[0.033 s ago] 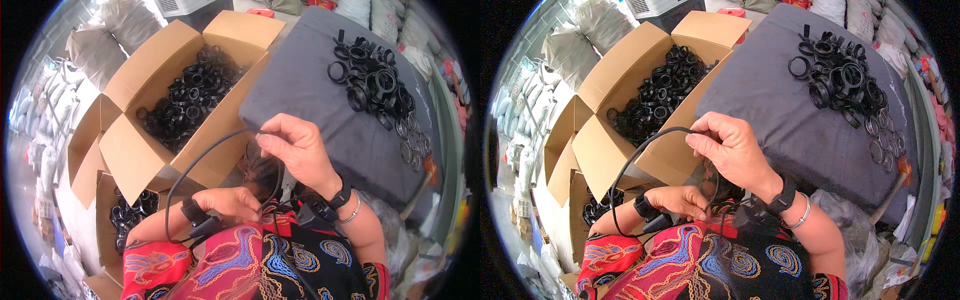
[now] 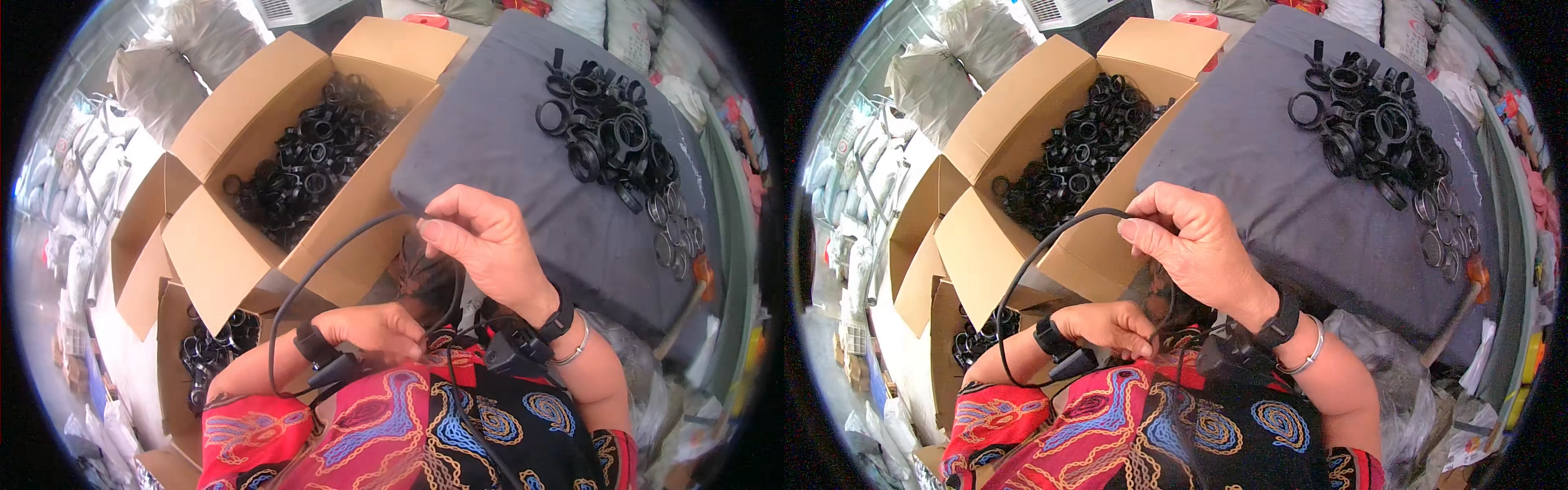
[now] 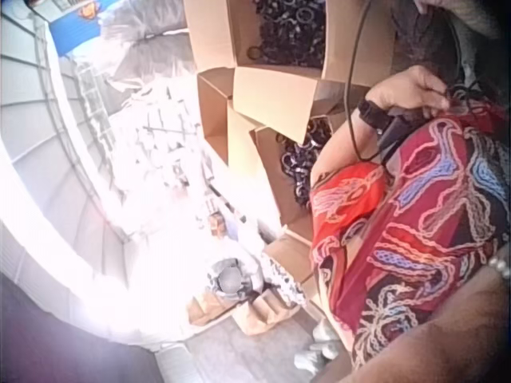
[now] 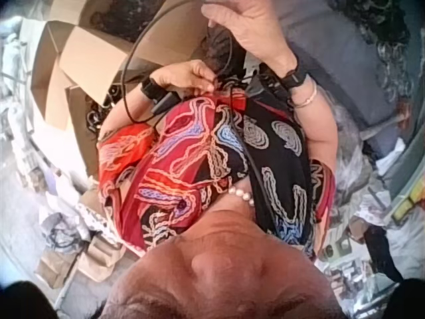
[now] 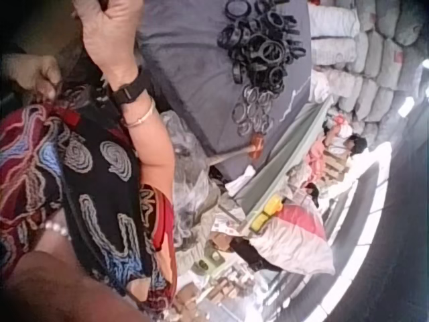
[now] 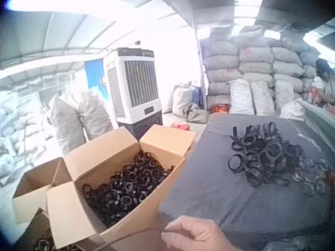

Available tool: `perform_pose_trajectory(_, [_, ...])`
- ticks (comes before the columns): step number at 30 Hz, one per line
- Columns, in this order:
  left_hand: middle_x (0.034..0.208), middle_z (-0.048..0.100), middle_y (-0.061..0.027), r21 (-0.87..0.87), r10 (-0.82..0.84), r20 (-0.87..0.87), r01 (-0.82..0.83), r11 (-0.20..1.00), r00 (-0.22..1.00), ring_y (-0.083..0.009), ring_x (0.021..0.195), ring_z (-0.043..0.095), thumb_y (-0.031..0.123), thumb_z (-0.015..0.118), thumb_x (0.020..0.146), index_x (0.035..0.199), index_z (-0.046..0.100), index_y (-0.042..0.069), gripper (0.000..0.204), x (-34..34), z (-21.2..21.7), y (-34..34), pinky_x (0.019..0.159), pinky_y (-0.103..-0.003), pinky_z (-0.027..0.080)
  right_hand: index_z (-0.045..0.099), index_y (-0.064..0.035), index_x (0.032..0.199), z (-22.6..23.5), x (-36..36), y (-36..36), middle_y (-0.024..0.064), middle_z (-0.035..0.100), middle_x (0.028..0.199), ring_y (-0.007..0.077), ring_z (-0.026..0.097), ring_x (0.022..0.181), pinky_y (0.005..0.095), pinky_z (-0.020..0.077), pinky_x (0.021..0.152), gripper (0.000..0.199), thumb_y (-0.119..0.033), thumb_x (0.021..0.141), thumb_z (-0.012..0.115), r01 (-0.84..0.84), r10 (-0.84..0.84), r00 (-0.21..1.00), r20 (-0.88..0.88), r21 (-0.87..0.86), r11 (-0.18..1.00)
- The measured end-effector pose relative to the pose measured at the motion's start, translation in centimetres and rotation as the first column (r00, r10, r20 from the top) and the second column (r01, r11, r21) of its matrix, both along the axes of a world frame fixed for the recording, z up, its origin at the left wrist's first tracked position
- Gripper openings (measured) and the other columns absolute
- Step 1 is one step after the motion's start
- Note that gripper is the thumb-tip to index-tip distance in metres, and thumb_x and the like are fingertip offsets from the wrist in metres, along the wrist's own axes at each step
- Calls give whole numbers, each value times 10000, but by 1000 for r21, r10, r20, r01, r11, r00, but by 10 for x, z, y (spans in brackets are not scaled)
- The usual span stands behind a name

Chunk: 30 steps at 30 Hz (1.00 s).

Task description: Assembling black circular rubber components by hammering them together on a cushioned surface.

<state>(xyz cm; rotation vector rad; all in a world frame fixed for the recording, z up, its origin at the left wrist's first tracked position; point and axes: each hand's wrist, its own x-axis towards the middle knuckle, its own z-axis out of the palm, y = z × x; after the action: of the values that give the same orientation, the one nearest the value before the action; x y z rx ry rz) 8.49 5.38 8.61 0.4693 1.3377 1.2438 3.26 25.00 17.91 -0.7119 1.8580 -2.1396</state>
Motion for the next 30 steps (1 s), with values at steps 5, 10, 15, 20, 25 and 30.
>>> perform_pose_trajectory(5, [652,549,-4,38,277,-59,-275,961,959,-79,592,525,228,547,934,808,608,8,261,2,11,-25,550,-226,430,603,-5,859,12,-5,-1,-27,579,707,41,532,668,197,447,608,103,-103,873,630,-16,16,1000,-11,-62,998])
perform_pose_trajectory(10, [596,494,-27,220,750,-86,-722,656,656,-104,481,432,320,494,949,754,534,49,336,-1,20,-40,462,-236,366,608,-1,1023,14,-13,-13,-2,596,835,38,520,696,191,452,640,226,-91,830,682,-60,34,992,-123,-218,974])
perform_pose_trajectory(15, [553,436,12,403,954,56,-881,247,293,-83,439,372,342,472,959,821,495,83,295,-25,34,-56,440,-232,333,536,18,1196,-4,-10,-23,84,620,969,72,545,789,217,475,693,446,-105,804,708,87,-98,992,-81,-125,988])
perform_pose_trajectory(20, [553,466,5,430,953,96,-876,219,286,-90,436,390,324,502,951,830,528,68,284,-34,40,-53,431,-242,335,457,98,1237,-51,-5,-33,195,612,1085,142,597,885,282,504,748,541,-155,819,690,-227,200,968,153,184,956])
perform_pose_trajectory(25, [593,560,-29,241,882,-365,-885,399,298,-102,467,489,196,558,926,791,587,24,220,-43,50,-29,456,-231,409,530,14,1113,-54,3,-51,41,602,872,68,547,678,214,468,572,331,-177,868,644,-387,332,898,290,158,909])
perform_pose_trajectory(30, [628,562,0,265,746,-588,-798,542,312,-59,544,509,188,581,919,800,602,-2,226,-49,53,-21,486,-213,427,562,-21,851,-44,3,-57,-20,550,676,38,501,585,219,407,505,128,-145,877,587,-211,168,928,334,97,973])
